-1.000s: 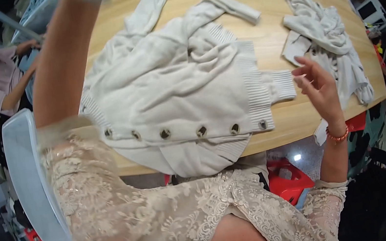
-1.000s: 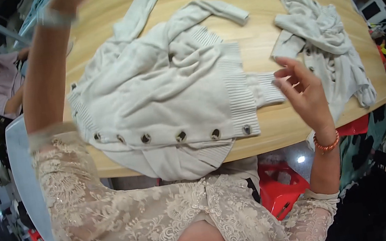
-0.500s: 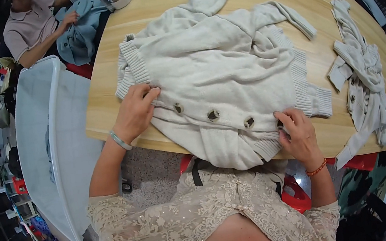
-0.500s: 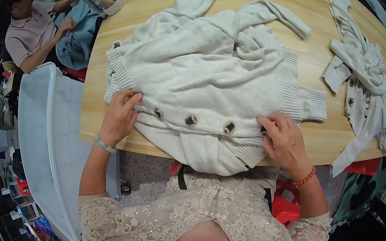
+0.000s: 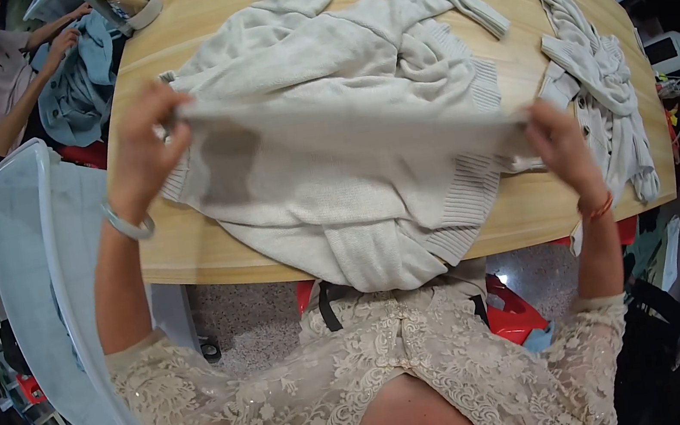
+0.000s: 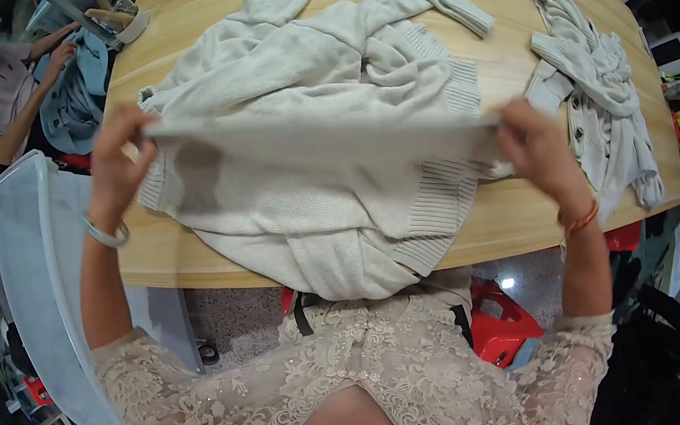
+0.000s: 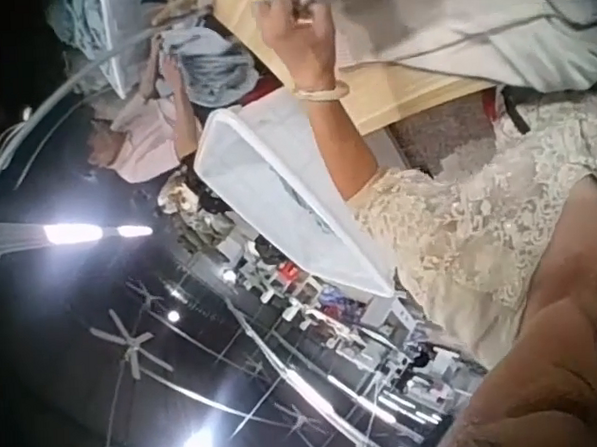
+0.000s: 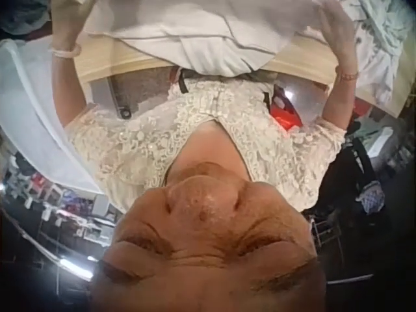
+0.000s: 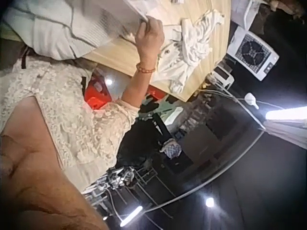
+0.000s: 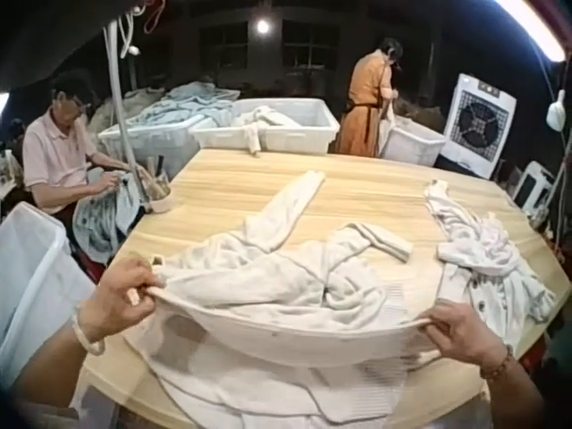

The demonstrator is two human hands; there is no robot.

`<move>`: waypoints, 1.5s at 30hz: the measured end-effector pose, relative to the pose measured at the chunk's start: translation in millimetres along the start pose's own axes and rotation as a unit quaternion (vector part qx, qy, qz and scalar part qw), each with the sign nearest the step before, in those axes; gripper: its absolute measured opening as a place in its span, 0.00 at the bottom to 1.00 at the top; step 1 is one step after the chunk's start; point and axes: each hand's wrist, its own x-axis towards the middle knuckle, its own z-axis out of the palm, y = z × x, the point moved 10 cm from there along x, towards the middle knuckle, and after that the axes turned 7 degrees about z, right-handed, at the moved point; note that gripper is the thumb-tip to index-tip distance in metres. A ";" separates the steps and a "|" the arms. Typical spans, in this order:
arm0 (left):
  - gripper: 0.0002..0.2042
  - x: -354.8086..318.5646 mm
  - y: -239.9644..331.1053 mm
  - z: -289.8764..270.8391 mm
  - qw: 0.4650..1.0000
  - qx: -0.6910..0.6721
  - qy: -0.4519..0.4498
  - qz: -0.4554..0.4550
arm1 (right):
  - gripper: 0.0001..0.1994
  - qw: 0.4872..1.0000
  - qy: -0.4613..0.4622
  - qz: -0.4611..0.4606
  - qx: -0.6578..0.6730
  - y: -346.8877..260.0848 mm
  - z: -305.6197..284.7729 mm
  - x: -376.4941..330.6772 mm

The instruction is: Checking the buttons and folding cream-colored knit sweaters at a wooden workbench in a garment factory.

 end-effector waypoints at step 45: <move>0.13 -102.2 2.9 68.8 0.881 -0.370 0.094 -0.280 | 0.08 0.895 0.032 0.119 0.428 100.0 -5.5 -39.3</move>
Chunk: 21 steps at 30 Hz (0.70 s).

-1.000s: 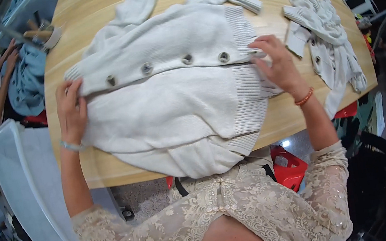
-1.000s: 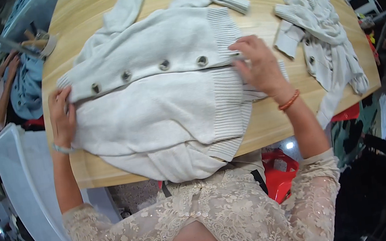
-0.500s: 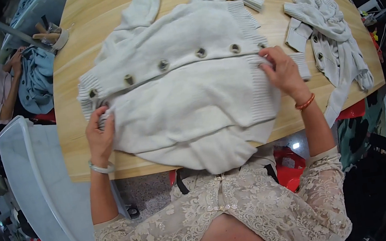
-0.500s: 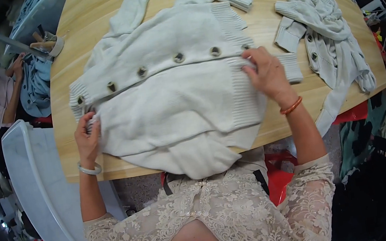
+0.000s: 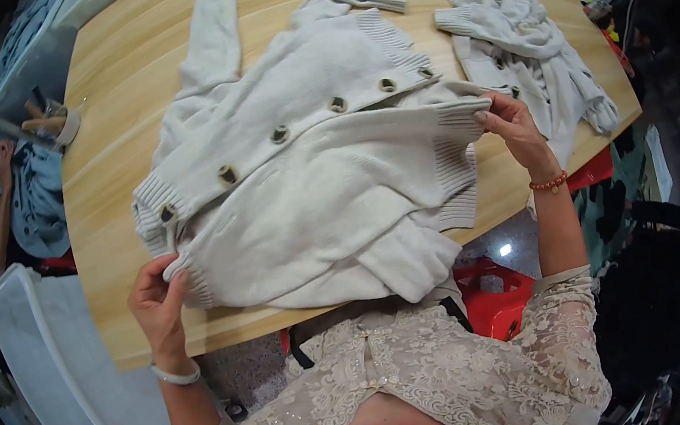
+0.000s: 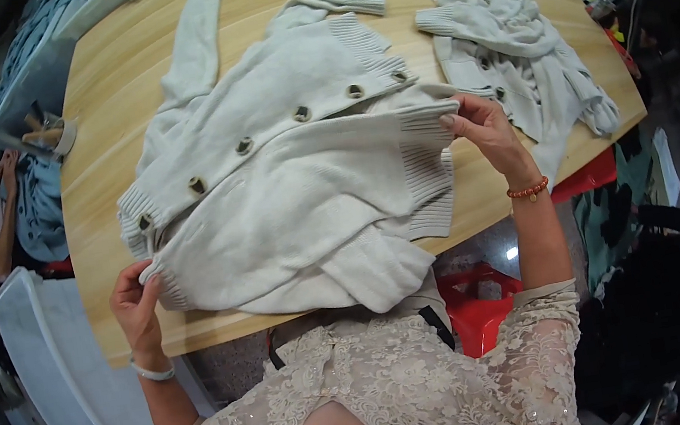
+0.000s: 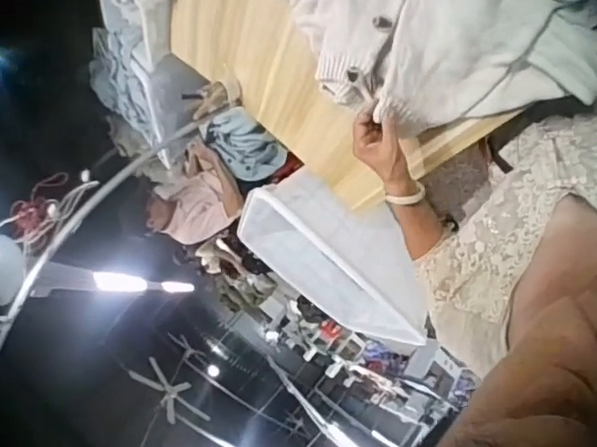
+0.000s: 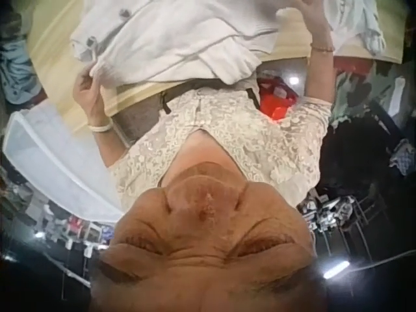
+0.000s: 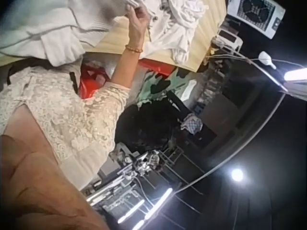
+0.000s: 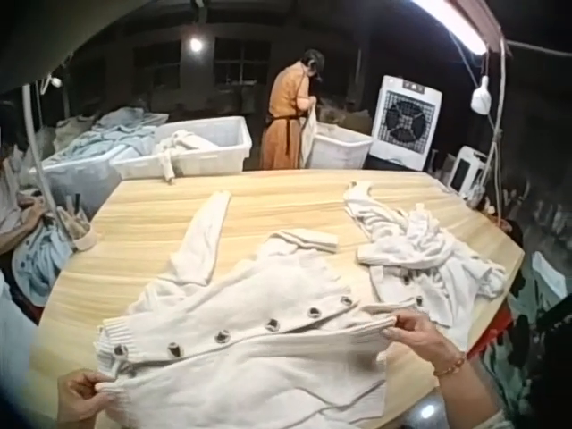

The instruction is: Checking the buttons and folding cream-colored knit sweaters at a wooden workbench in a garment factory.

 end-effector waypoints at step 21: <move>0.06 20.7 19.1 42.0 0.996 -0.013 -0.048 0.067 | 0.19 0.949 -0.214 -0.206 -0.103 -95.0 341.6 2.7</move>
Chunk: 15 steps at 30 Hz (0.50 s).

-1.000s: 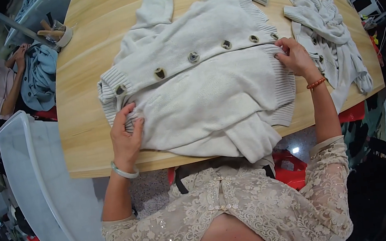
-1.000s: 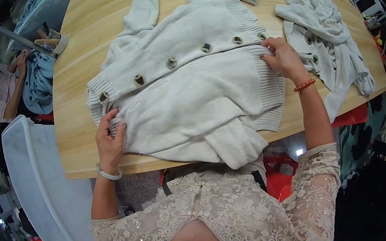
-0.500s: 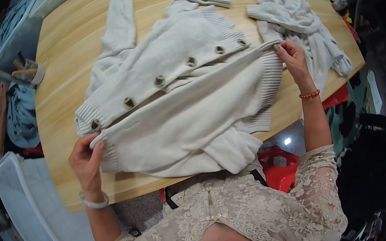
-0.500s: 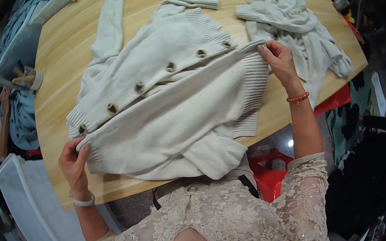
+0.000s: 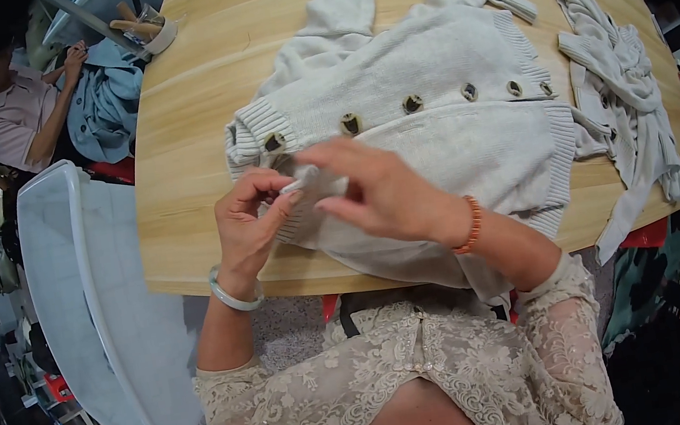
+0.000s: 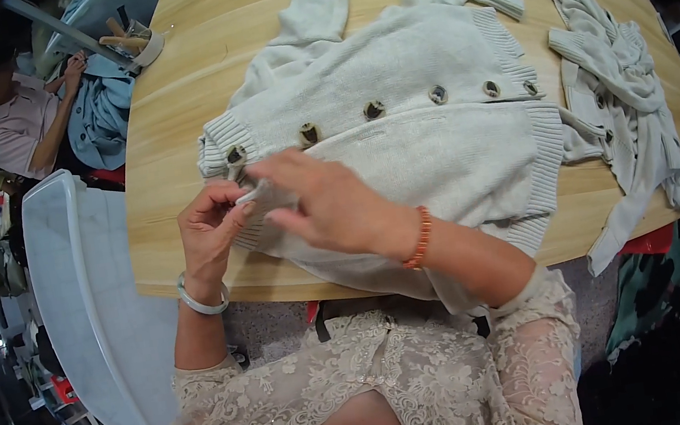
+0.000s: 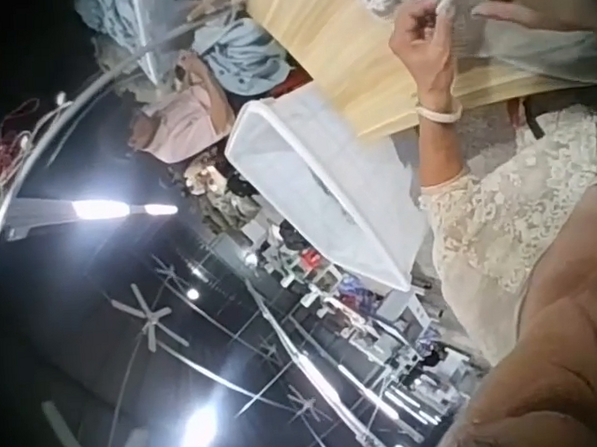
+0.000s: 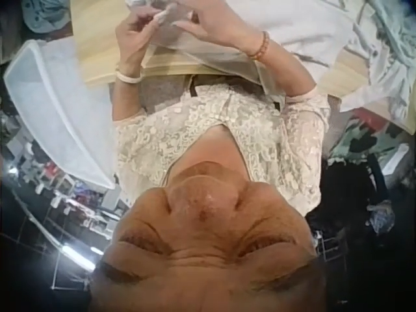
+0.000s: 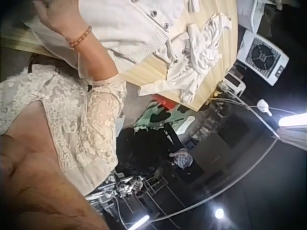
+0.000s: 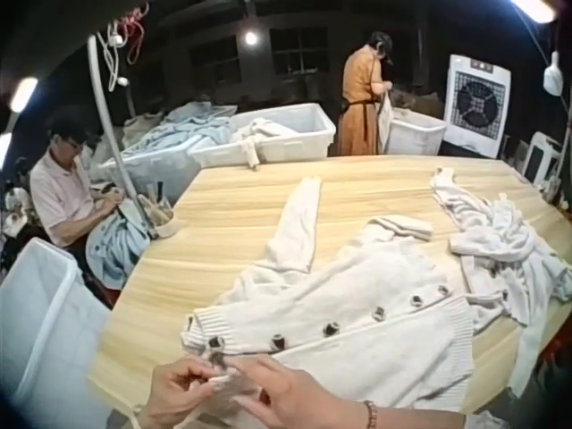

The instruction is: Checking the buttons and folding cream-colored knit sweaters at a wooden workbench in a garment factory.

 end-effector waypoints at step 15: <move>0.07 30.6 31.8 -10.0 0.968 0.217 0.077 0.097 | 0.07 0.998 0.005 0.032 -0.048 30.4 30.7 10.0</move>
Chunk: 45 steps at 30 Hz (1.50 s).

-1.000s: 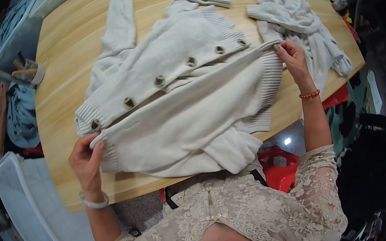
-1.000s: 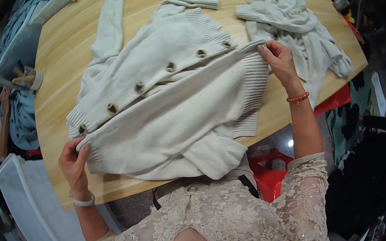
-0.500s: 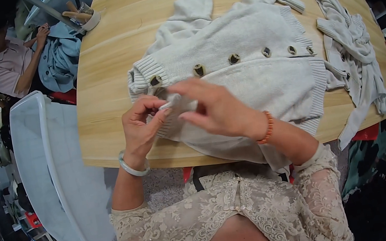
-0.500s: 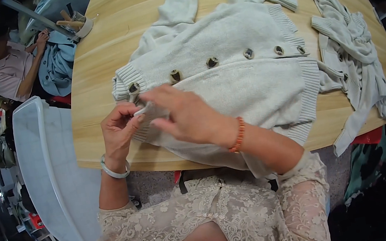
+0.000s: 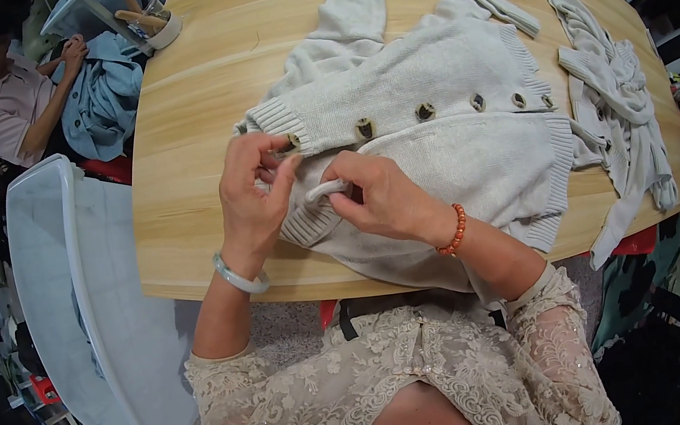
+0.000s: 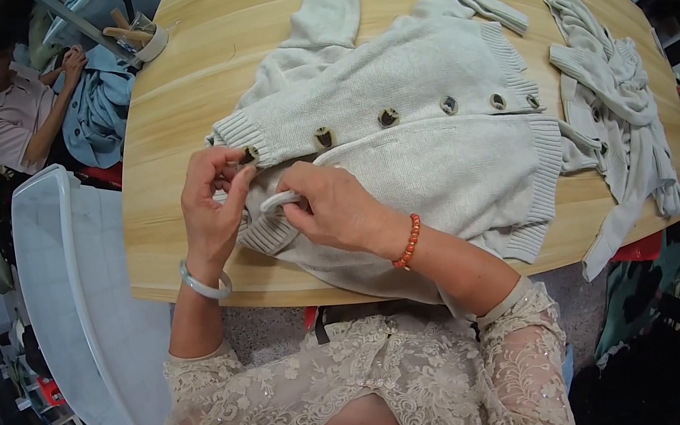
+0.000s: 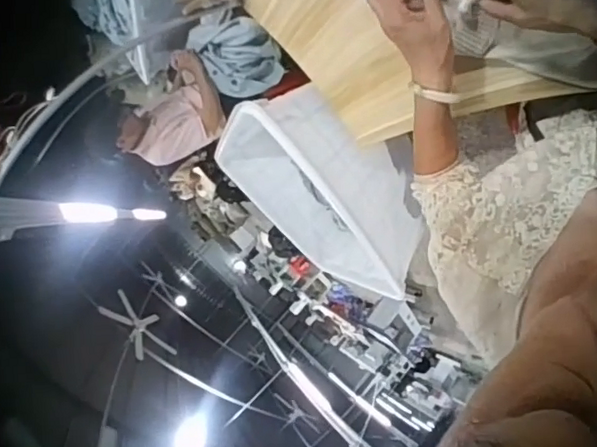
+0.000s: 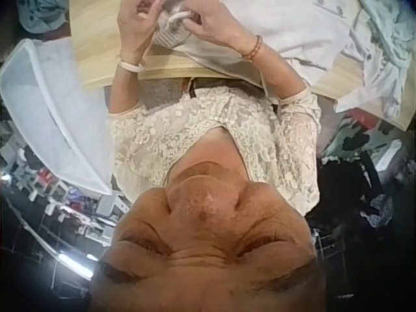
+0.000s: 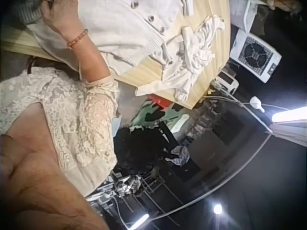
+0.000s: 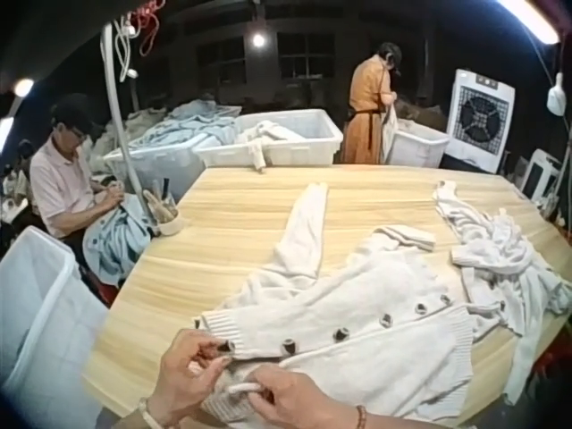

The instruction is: Checking the buttons and folding cream-colored knit sweaters at a wooden workbench in a garment factory.

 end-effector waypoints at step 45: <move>0.12 -32.6 -5.2 16.8 0.994 -0.056 -0.082 0.038 | 0.15 0.996 0.036 -0.064 -0.057 -9.7 -3.9 -1.2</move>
